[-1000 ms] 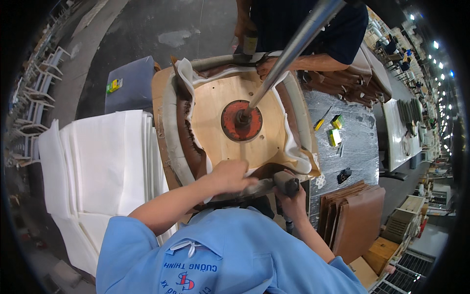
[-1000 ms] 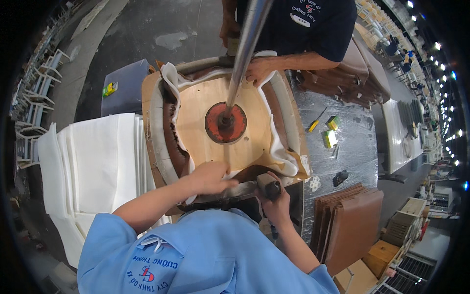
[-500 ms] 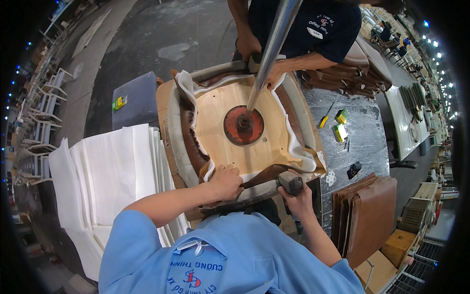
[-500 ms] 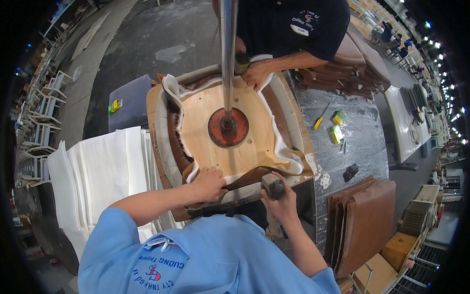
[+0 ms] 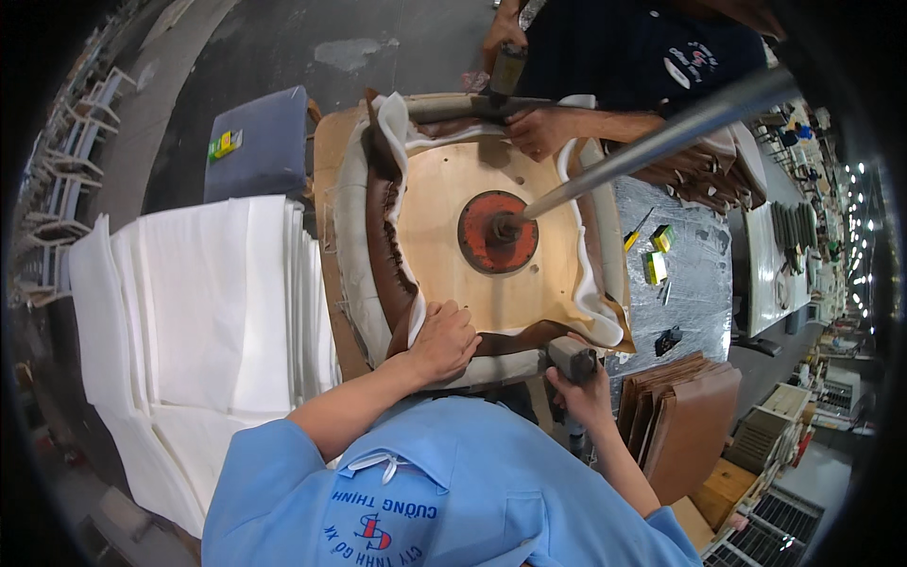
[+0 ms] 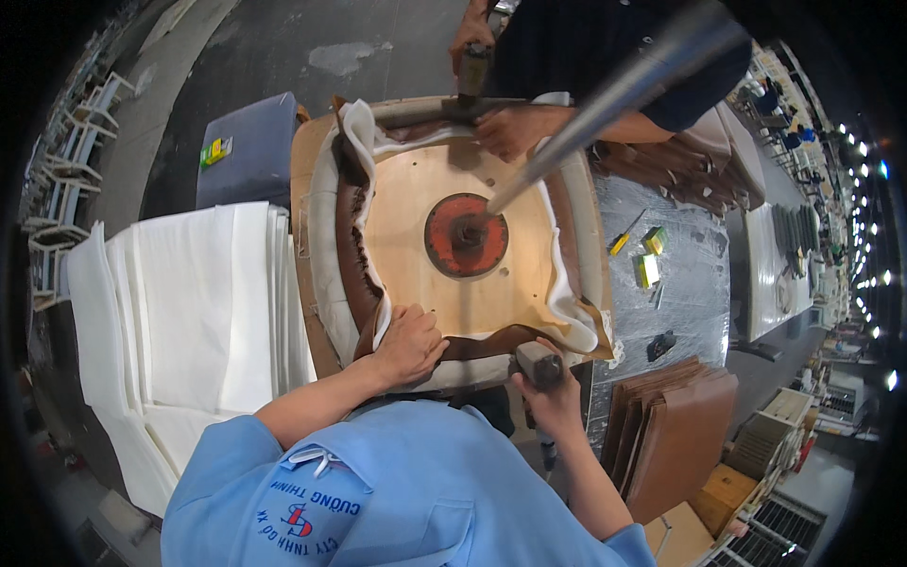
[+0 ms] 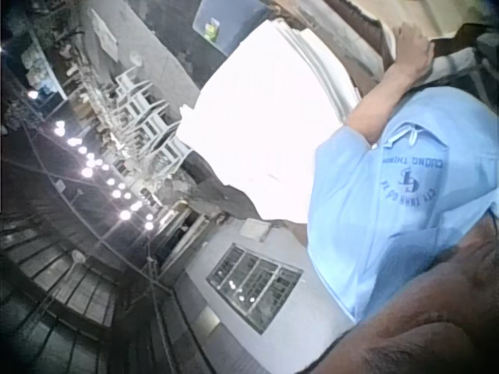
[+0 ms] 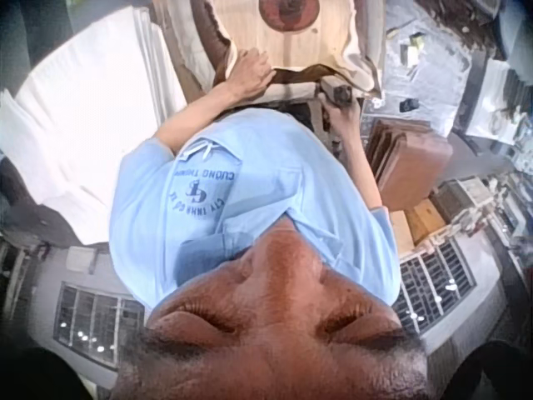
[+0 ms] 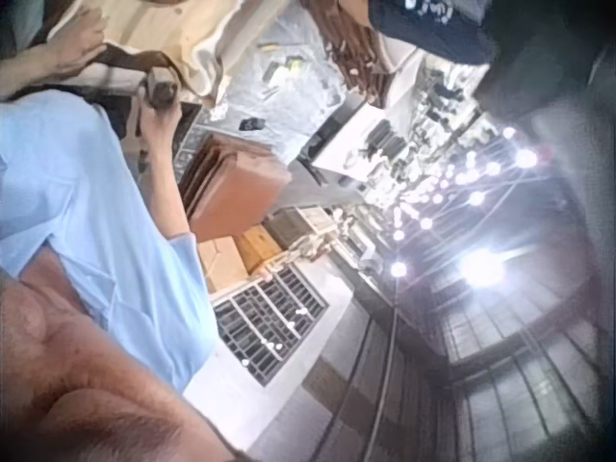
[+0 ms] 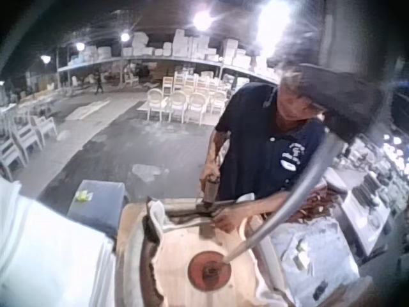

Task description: The person places a white fabric layer over a wooden chair seat, then uses a pneumatic staple gun to secure the fabric around the edges. They repeat this process with a second seat, pulling the fabric taut and stapling it in place.

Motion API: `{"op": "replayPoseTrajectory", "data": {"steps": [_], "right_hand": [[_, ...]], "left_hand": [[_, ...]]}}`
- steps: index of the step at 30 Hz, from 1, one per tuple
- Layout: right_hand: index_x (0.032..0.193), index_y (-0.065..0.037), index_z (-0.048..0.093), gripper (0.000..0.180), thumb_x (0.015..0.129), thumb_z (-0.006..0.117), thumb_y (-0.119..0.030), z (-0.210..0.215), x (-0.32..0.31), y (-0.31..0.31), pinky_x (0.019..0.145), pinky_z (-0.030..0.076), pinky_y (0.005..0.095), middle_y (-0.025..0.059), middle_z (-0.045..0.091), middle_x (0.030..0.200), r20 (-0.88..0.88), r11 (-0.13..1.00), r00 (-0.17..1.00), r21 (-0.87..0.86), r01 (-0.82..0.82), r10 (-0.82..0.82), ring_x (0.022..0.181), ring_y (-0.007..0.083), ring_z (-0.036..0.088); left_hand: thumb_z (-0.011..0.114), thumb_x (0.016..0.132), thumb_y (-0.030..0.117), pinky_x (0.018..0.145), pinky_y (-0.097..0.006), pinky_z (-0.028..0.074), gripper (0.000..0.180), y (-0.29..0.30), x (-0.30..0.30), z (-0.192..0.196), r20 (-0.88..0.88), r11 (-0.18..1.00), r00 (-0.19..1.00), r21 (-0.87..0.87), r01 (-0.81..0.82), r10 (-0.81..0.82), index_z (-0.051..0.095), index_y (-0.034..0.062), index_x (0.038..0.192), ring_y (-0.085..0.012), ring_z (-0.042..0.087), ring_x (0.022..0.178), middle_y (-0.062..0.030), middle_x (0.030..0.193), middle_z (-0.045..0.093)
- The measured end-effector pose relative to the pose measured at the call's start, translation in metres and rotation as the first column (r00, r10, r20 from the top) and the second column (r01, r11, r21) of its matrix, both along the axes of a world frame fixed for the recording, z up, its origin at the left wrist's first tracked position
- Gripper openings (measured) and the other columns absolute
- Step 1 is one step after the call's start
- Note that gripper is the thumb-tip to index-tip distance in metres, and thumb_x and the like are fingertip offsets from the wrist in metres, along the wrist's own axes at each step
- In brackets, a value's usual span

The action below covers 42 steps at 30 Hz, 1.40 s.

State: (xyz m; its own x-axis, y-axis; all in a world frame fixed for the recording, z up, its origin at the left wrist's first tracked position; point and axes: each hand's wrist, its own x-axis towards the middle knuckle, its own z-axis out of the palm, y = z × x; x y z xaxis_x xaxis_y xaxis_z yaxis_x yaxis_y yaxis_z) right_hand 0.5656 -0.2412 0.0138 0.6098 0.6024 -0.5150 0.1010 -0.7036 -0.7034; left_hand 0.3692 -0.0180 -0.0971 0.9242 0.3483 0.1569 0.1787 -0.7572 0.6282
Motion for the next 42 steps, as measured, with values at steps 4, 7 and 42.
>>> {"op": "replayPoseTrajectory", "data": {"steps": [4,7,42], "right_hand": [[0.160,-0.007,0.052,0.072,0.097,0.085,-0.016,0.029,-0.020,0.042,0.066,0.063,0.0326,0.0060,0.073,0.109,-0.297,0.999,0.954,-0.041,0.019,-0.031,0.080,0.0144,0.071],[0.159,-0.004,0.051,0.071,0.098,0.085,-0.018,0.022,-0.033,0.062,0.057,0.060,0.0314,0.0062,0.070,0.107,-0.378,0.999,0.925,-0.006,0.033,-0.033,0.066,0.0138,0.067],[0.162,-0.011,0.053,0.071,0.098,0.082,-0.009,0.021,-0.056,-0.001,0.059,0.055,0.0300,0.0047,0.074,0.108,-0.215,0.957,0.954,0.157,0.245,-0.209,0.067,0.0125,0.065]], "left_hand": [[0.078,0.094,0.022,0.089,-0.049,0.039,0.026,-0.005,0.001,-0.014,0.089,0.993,0.991,-0.080,-0.091,0.098,0.069,0.0084,0.073,-0.0313,0.055,0.096,-0.0084,0.090,0.058],[0.078,0.093,0.020,0.089,-0.049,0.039,0.026,-0.006,0.002,-0.015,0.116,0.984,0.985,-0.138,-0.110,0.126,0.068,0.0085,0.072,-0.0321,0.055,0.096,-0.0086,0.090,0.057],[0.088,0.084,0.031,0.104,-0.052,0.045,0.036,-0.009,0.057,0.016,0.093,0.985,0.993,-0.166,-0.054,0.070,0.071,0.0052,0.101,-0.0387,0.057,0.117,-0.0155,0.115,0.062]]}}
